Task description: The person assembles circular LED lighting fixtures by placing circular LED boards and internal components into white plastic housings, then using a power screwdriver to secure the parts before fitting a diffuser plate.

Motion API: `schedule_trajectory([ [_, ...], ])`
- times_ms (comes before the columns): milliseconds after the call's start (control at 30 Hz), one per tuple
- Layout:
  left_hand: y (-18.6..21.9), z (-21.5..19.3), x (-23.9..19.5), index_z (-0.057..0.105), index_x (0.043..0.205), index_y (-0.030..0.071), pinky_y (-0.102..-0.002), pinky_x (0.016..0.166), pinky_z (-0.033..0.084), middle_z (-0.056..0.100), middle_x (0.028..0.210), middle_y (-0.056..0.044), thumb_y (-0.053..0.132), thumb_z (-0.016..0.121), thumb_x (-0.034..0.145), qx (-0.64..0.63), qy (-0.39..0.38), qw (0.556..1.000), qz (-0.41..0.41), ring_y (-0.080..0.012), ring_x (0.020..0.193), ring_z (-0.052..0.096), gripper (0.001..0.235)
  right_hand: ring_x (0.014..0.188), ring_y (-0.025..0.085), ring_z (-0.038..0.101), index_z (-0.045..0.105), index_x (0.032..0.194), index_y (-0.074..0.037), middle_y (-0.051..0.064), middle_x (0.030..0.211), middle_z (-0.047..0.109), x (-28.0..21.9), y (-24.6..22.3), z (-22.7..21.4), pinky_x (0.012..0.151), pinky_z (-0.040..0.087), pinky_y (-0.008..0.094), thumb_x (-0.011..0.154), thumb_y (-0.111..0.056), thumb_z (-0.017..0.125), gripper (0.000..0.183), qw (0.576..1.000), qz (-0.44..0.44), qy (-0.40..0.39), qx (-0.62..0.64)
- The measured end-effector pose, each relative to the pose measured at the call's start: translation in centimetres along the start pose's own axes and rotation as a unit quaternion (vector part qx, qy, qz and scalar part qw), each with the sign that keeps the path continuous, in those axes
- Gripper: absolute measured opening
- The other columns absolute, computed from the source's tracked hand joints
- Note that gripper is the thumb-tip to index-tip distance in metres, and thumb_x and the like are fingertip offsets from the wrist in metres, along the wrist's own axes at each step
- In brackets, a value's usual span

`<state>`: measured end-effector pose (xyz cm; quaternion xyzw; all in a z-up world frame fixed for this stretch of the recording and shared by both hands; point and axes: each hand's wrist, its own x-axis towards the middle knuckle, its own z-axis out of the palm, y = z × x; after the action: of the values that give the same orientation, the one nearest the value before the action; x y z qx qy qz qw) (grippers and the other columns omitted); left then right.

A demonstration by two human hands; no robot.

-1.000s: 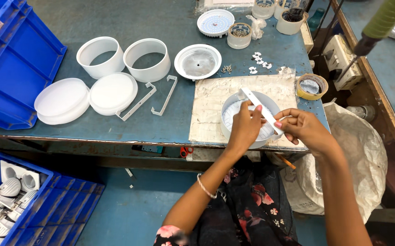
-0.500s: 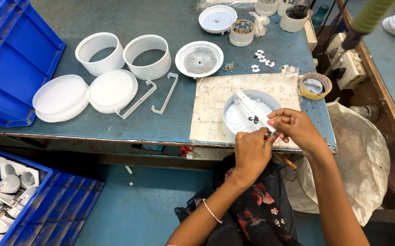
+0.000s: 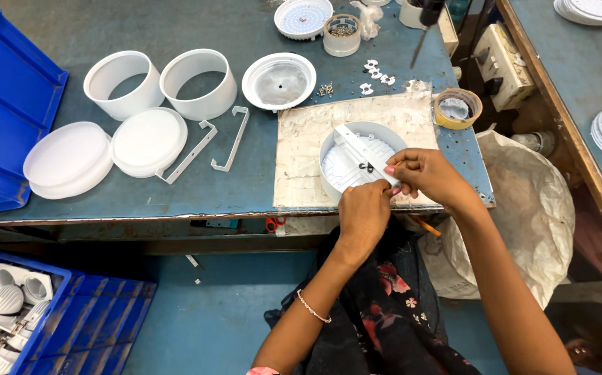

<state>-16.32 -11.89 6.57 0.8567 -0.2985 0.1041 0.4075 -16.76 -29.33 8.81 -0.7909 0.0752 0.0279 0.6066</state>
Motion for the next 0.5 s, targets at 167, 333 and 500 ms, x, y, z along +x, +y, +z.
schedule_trajectory([
  [167,-1.4,0.4,0.3,0.074,0.084,0.004,-0.05,0.07,0.053,0.07,0.075,-0.019,0.018,0.062,0.097,-0.011,-0.051,0.998,0.02,-0.0388,0.075,0.069,0.023,0.054,0.005,0.049,0.073,0.089,-0.001,-0.001,0.067,0.066,-0.2,0.6,0.0,0.049,0.037,0.023,0.094,-0.028,0.071,0.027,0.995,-0.001,0.002,-0.098],
  [333,-6.2,-0.5,3.3,0.076,0.098,0.004,-0.045,0.078,0.056,0.073,0.091,-0.02,0.017,0.057,0.099,-0.125,0.013,0.99,-0.069,-0.0367,0.082,0.073,0.023,0.049,0.007,0.042,0.072,0.083,-0.002,-0.002,0.059,0.056,0.5,0.1,-0.4,0.046,0.035,0.026,0.092,-0.03,0.073,0.03,0.992,0.037,-0.012,-0.121],
  [500,-12.8,-0.2,10.9,0.073,0.108,-0.005,-0.043,0.078,0.054,0.071,0.106,-0.021,0.034,0.071,0.096,-0.09,0.179,0.979,0.04,-0.0347,0.092,0.069,0.041,0.046,0.009,0.034,0.075,0.08,-0.005,-0.002,0.051,0.047,1.2,0.3,-0.7,0.044,0.028,0.029,0.091,-0.031,0.072,0.028,0.986,0.064,-0.022,-0.155],
])
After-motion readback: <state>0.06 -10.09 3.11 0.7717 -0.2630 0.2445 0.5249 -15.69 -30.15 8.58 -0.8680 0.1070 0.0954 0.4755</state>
